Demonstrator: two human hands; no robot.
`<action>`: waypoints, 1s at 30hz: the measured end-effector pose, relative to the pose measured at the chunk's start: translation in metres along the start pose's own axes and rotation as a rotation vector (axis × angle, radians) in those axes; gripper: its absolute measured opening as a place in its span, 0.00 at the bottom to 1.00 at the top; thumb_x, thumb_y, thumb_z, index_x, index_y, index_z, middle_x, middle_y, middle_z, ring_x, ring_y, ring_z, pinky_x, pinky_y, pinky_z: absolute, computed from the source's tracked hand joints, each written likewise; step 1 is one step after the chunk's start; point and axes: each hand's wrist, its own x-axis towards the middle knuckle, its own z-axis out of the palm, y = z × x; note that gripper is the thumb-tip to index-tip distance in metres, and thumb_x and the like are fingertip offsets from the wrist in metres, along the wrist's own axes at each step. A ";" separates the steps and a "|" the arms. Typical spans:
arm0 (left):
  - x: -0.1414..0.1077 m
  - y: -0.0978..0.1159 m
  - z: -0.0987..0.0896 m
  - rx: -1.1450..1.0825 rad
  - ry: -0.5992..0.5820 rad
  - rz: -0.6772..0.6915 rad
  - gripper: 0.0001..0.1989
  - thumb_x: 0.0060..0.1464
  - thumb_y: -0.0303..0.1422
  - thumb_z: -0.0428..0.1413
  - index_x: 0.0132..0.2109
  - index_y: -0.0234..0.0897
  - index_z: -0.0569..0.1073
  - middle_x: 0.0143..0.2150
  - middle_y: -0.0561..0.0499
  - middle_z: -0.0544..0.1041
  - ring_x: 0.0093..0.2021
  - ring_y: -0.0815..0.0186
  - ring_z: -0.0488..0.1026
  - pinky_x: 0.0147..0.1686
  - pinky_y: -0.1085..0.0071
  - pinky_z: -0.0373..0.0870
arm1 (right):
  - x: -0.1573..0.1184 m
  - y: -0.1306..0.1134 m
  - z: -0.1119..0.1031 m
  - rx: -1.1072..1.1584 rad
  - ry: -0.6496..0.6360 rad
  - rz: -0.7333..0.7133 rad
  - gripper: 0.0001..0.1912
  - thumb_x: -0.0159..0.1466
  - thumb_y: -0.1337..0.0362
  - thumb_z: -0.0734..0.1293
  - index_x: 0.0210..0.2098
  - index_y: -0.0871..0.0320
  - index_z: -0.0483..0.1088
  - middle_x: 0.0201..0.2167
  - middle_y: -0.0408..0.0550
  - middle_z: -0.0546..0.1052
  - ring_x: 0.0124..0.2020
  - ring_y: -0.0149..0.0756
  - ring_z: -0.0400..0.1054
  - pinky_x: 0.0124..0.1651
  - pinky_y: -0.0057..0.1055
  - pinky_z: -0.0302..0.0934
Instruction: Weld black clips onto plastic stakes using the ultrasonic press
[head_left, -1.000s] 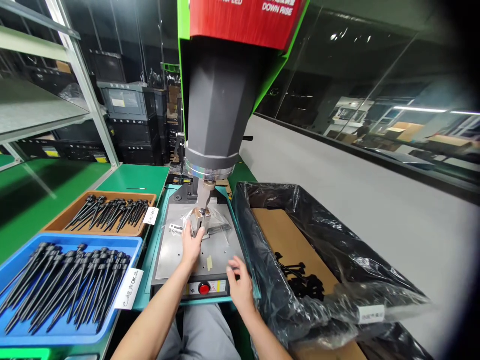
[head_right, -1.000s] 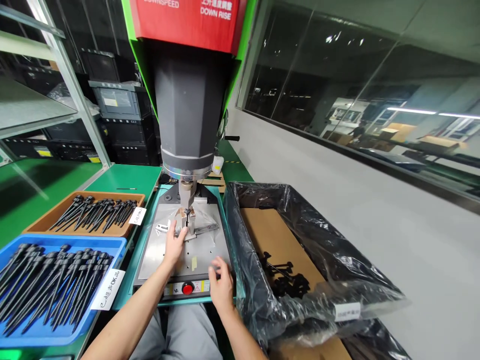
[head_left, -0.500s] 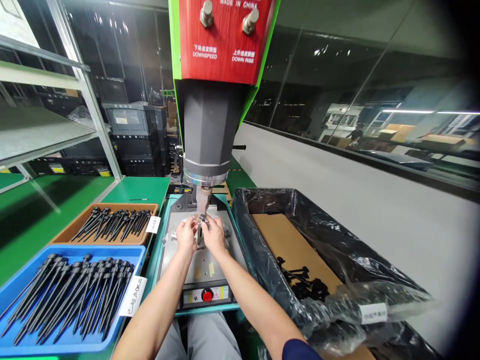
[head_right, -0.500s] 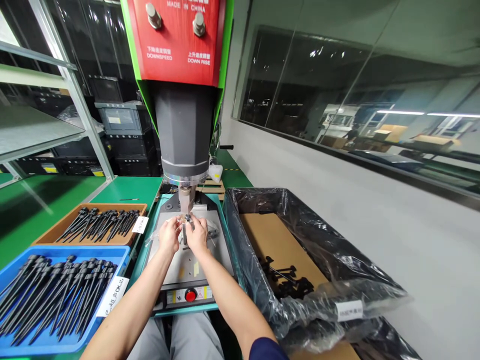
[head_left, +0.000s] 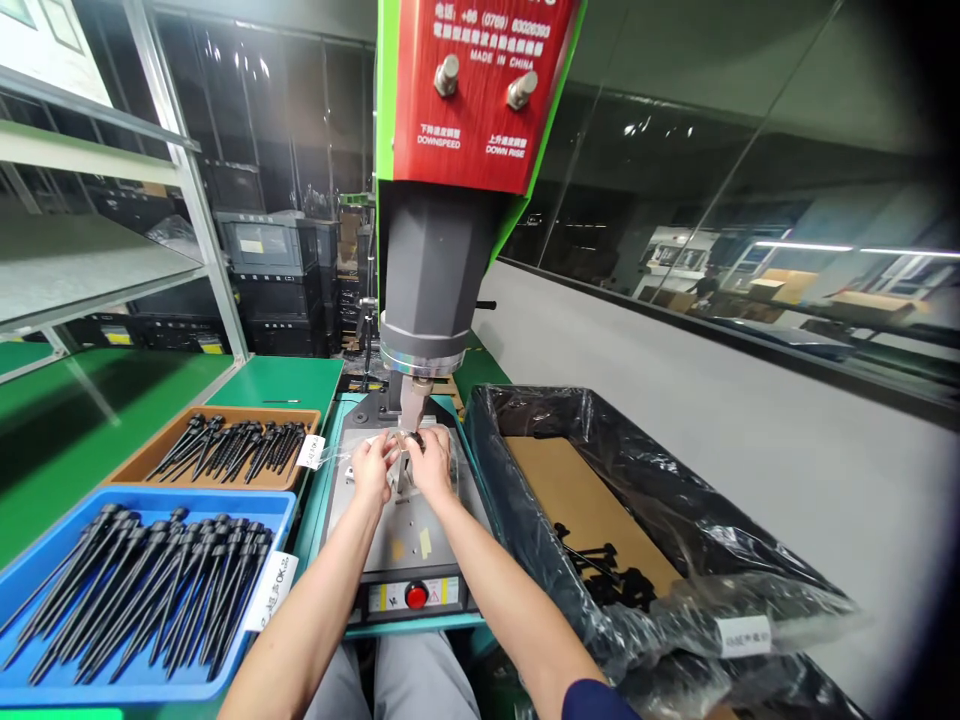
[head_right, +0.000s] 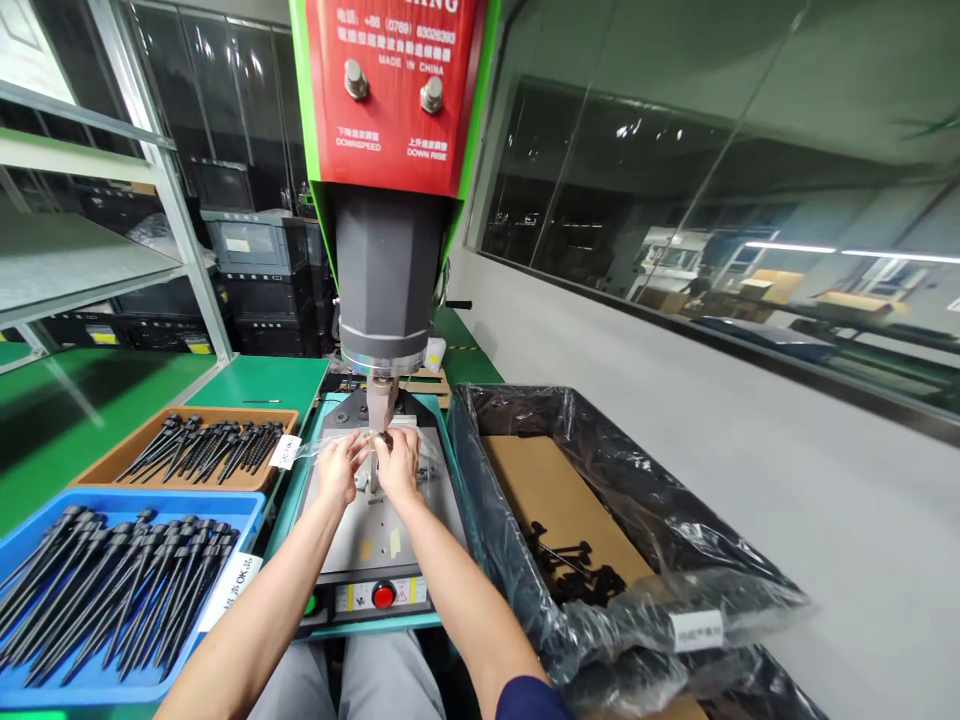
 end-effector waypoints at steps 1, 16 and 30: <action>-0.001 0.000 -0.002 -0.005 0.001 -0.008 0.05 0.51 0.30 0.60 0.33 0.35 0.71 0.43 0.45 0.78 0.37 0.68 0.78 0.32 0.76 0.73 | -0.007 -0.001 -0.005 0.035 0.019 -0.018 0.10 0.63 0.62 0.63 0.41 0.59 0.72 0.42 0.55 0.70 0.48 0.45 0.64 0.54 0.42 0.60; -0.007 -0.016 -0.036 0.009 -0.019 -0.168 0.03 0.54 0.29 0.56 0.35 0.33 0.71 0.40 0.43 0.79 0.31 0.69 0.78 0.28 0.76 0.73 | -0.083 -0.011 -0.041 0.765 -0.289 0.441 0.19 0.58 0.53 0.71 0.43 0.57 0.70 0.36 0.50 0.79 0.35 0.40 0.74 0.33 0.32 0.69; -0.094 -0.022 -0.099 0.825 -0.497 0.337 0.09 0.56 0.35 0.55 0.40 0.37 0.76 0.37 0.47 0.77 0.38 0.63 0.72 0.39 0.67 0.69 | -0.079 -0.036 -0.049 0.890 -0.310 0.457 0.13 0.54 0.59 0.75 0.35 0.55 0.70 0.28 0.43 0.75 0.29 0.34 0.69 0.29 0.29 0.65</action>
